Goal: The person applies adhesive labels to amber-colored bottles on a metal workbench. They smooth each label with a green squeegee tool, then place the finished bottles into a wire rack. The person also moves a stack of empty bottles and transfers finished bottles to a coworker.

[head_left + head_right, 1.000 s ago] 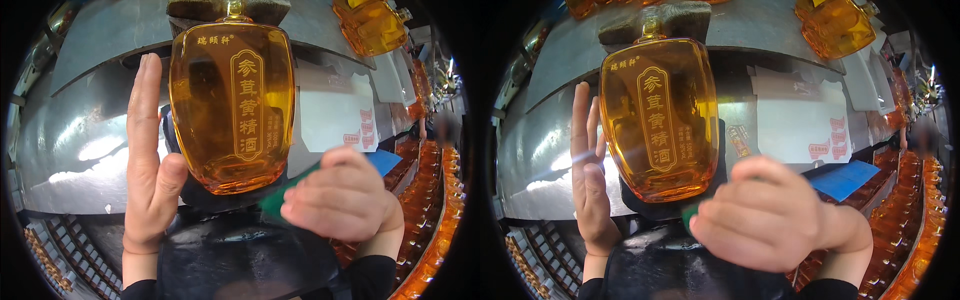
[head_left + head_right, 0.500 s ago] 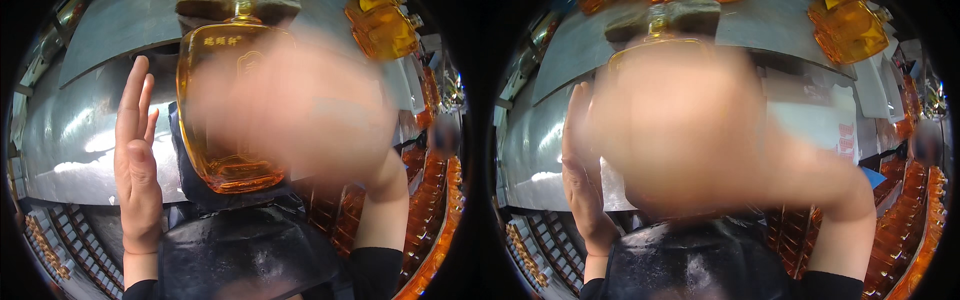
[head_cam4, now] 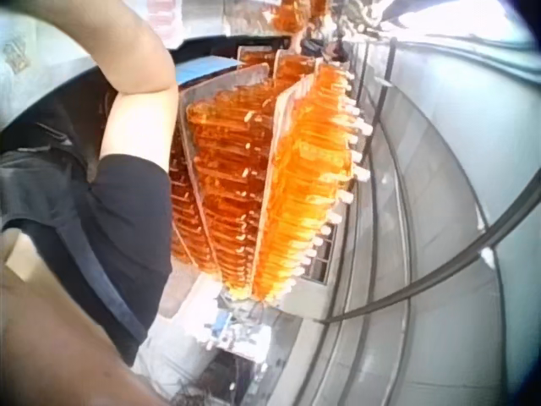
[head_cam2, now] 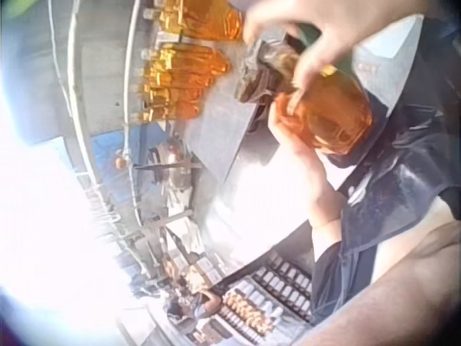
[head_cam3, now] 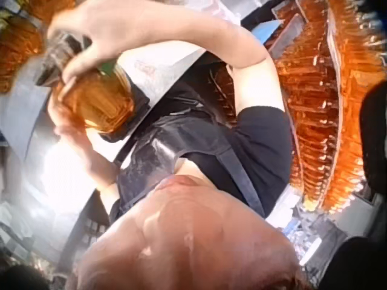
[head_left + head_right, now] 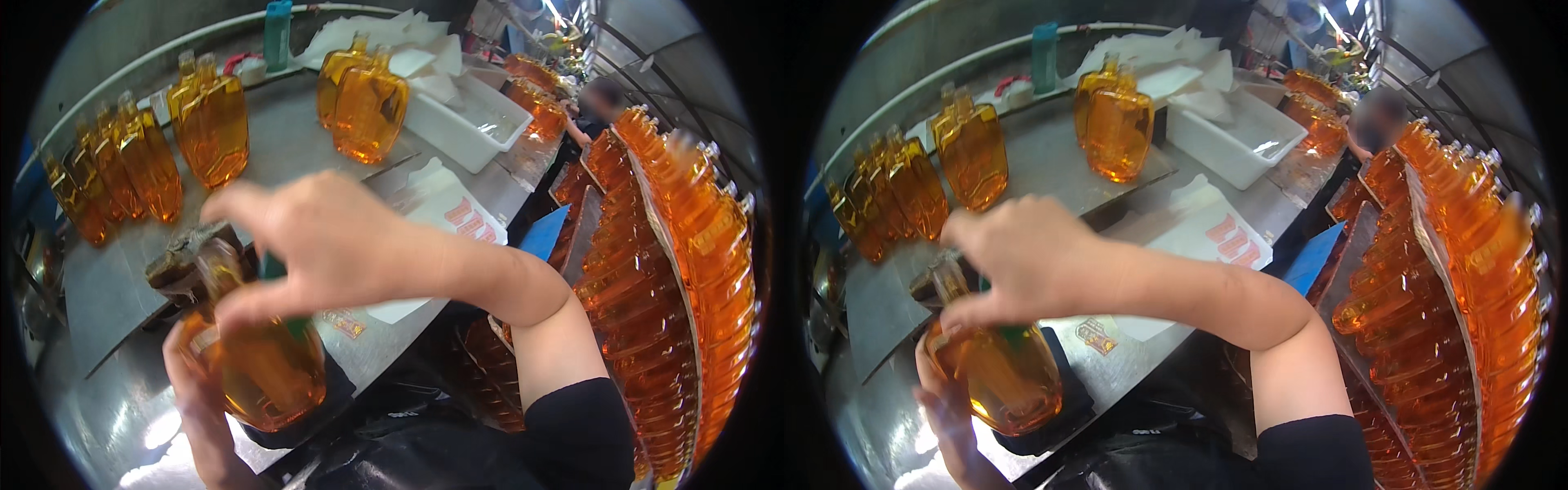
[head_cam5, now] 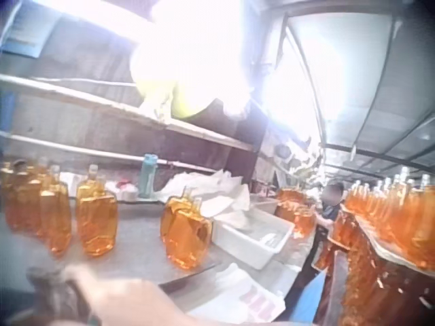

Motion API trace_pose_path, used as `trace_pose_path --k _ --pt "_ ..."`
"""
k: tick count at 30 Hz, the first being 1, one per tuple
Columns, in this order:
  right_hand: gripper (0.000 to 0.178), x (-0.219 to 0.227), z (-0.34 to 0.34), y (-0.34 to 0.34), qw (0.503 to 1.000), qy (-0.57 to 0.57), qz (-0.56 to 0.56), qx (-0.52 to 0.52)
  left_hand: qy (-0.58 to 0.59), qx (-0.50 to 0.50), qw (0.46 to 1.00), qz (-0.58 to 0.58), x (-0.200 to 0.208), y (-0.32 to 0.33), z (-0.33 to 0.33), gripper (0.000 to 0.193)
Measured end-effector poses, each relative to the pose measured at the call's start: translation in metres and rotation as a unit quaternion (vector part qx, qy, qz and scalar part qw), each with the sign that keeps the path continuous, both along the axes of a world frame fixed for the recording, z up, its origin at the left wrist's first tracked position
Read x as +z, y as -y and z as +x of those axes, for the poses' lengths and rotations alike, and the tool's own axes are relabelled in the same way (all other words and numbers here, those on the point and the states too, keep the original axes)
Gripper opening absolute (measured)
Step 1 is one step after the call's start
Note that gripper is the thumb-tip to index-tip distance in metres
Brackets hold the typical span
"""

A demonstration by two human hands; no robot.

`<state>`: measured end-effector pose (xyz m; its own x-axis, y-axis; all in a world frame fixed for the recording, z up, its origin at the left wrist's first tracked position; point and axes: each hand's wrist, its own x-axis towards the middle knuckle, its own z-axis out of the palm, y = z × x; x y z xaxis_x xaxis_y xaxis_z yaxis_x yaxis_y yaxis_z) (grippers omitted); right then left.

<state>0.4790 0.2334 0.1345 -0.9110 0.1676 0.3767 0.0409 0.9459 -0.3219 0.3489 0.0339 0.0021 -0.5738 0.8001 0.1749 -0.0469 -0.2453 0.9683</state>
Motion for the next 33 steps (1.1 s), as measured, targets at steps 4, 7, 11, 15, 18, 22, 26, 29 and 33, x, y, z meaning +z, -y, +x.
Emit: trace_pose_path --k 4,7,11,15,18,22,26,29,33 --pt "0.035 0.007 0.021 0.031 0.989 -0.074 -0.082 0.097 -0.094 -0.028 0.995 0.024 0.034 0.008 0.023 0.096" --pt "0.025 0.030 0.034 -0.009 0.986 -0.093 -0.132 -0.026 -0.068 0.000 0.997 0.029 0.018 0.014 0.011 0.090" --pt "0.035 0.082 0.013 -0.079 0.964 -0.215 0.067 -0.141 -0.121 0.103 0.987 -0.021 0.026 0.042 0.007 0.057" --pt "0.033 0.089 -0.036 -0.147 0.929 -0.168 0.184 -0.275 -0.162 0.116 0.979 -0.040 0.028 0.044 -0.004 0.039" --pt "0.034 0.068 -0.078 -0.196 0.912 -0.105 0.220 -0.331 -0.172 0.107 0.978 -0.047 0.038 0.037 -0.011 0.036" --pt "0.035 0.045 -0.115 -0.236 0.910 -0.030 0.186 -0.370 -0.247 0.101 0.959 -0.090 0.068 0.010 -0.034 0.044" --pt "0.044 0.037 -0.127 -0.258 0.908 0.020 0.159 -0.386 -0.317 0.072 0.944 -0.054 0.094 -0.060 -0.079 0.049" --pt "0.050 0.037 -0.103 -0.254 0.904 -0.043 0.197 -0.376 -0.425 0.086 0.899 -0.056 0.106 -0.140 -0.107 0.056" --pt "0.040 0.023 -0.052 -0.175 0.933 -0.219 0.134 -0.253 -0.528 0.110 0.829 -0.146 0.100 -0.208 -0.137 0.069"
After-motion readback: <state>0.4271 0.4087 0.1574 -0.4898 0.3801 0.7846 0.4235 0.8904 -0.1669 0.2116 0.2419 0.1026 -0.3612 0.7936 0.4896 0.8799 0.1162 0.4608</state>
